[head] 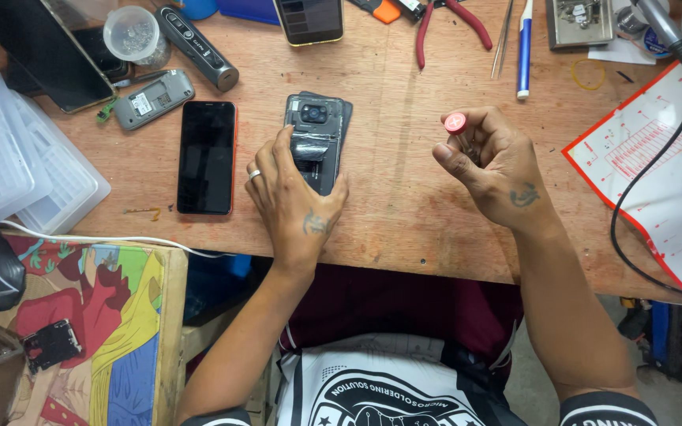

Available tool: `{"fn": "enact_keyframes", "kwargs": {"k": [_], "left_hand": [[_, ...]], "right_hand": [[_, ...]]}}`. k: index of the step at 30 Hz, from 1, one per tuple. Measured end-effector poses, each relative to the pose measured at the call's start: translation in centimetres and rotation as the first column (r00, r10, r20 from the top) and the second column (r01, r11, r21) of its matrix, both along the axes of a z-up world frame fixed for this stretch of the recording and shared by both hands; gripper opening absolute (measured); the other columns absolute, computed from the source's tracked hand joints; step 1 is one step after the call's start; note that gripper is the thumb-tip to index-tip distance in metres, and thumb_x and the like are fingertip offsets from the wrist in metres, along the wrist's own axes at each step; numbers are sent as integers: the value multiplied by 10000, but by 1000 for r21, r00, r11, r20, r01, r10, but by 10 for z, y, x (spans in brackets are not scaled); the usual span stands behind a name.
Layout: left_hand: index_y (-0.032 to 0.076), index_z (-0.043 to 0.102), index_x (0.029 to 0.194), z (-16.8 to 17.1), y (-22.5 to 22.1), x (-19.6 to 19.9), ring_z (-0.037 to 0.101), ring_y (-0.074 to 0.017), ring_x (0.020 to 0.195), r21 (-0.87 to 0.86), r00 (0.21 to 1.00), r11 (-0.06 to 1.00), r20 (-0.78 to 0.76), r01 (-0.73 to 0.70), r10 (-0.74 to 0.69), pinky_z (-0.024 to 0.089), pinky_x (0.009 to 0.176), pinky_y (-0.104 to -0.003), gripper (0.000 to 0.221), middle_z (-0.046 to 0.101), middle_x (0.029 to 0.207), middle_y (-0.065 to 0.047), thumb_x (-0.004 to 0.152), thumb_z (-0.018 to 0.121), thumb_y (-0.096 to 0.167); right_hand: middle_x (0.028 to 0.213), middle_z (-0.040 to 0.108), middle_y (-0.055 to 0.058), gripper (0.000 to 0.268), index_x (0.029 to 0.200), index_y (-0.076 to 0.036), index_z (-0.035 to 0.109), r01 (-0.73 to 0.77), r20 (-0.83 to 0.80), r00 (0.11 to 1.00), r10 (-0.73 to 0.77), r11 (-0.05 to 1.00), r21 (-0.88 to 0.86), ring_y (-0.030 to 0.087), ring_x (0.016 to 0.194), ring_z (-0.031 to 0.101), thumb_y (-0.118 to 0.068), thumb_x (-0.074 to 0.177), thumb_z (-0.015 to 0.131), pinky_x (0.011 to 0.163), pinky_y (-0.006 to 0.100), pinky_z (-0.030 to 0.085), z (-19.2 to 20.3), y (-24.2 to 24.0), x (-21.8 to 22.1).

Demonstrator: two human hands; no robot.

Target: The person uses a screwdriver to remove screws from the back of a disassembled smartphone. They then use tweezers to lift and remove a small metal bracket from the camera area. The removed parts are placed on the workbench.

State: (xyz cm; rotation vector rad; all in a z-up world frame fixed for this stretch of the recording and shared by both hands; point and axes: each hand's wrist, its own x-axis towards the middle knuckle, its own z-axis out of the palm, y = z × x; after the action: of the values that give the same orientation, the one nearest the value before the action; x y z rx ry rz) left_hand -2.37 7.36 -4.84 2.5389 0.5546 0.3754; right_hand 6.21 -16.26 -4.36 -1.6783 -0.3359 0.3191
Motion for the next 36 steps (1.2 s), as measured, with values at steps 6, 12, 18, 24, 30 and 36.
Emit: {"fn": "enact_keyframes", "kwargs": {"k": [6, 12, 18, 24, 30, 36], "left_hand": [[54, 494, 1378, -5, -1, 5, 485, -332, 1256, -58, 1000, 998, 14, 24, -23, 351, 1128, -488, 860, 546, 1273, -150, 631, 847, 294], [41, 480, 1362, 2, 13, 11, 511, -299, 1241, -13, 997, 999, 76, 33, -31, 308, 1116, -517, 858, 562, 1240, -135, 663, 886, 329], [33, 478, 1380, 19, 5, 10, 523, -279, 1227, -130, 993, 989, 104, 73, -59, 401, 1124, -496, 789, 543, 1236, -147, 723, 842, 274], [16, 455, 1399, 17, -52, 1, 529, -278, 1185, -340, 936, 872, 129, 351, -326, 461, 1080, -429, 810, 546, 1259, -153, 687, 776, 235], [47, 492, 1383, 0, -67, -1, 493, -325, 1307, -187, 923, 906, 142, 381, -359, 344, 1130, -454, 791, 561, 1363, -163, 689, 835, 206], [50, 427, 1446, -1, -53, -2, 487, -306, 1305, -161, 885, 870, 77, 465, -459, 338, 1119, -452, 948, 567, 1401, -134, 658, 905, 272]], "right_hand": [[978, 635, -10, 253, 1209, -6, 585, -32, 24, 999, 32, 999, -9, 18, 868, 592, -60, 998, 714, 746, 158, 518, 2, -7, 2], [982, 629, -14, 226, 1213, -2, 572, 6, 81, 997, -4, 999, -33, 13, 866, 591, -34, 1026, 694, 739, 153, 508, 0, -31, 9], [941, 599, -15, 194, 1225, 8, 567, 10, 129, 991, -15, 999, 37, 9, 816, 544, -4, 1075, 688, 737, 158, 460, -11, -48, 16], [884, 597, 16, 203, 1239, 10, 589, 118, 120, 986, -114, 993, -28, 41, 713, 510, -27, 1060, 677, 629, 173, 418, -8, -54, 18], [936, 627, 27, 150, 1172, 13, 629, 57, -70, 996, -46, 985, 165, 65, 778, 560, -113, 1093, 609, 701, 202, 485, -8, -49, 19], [945, 606, 62, 149, 1165, 15, 712, 1, 330, 941, 69, 979, -205, 130, 848, 547, -111, 1115, 649, 776, 216, 457, 16, -37, 23]]}}
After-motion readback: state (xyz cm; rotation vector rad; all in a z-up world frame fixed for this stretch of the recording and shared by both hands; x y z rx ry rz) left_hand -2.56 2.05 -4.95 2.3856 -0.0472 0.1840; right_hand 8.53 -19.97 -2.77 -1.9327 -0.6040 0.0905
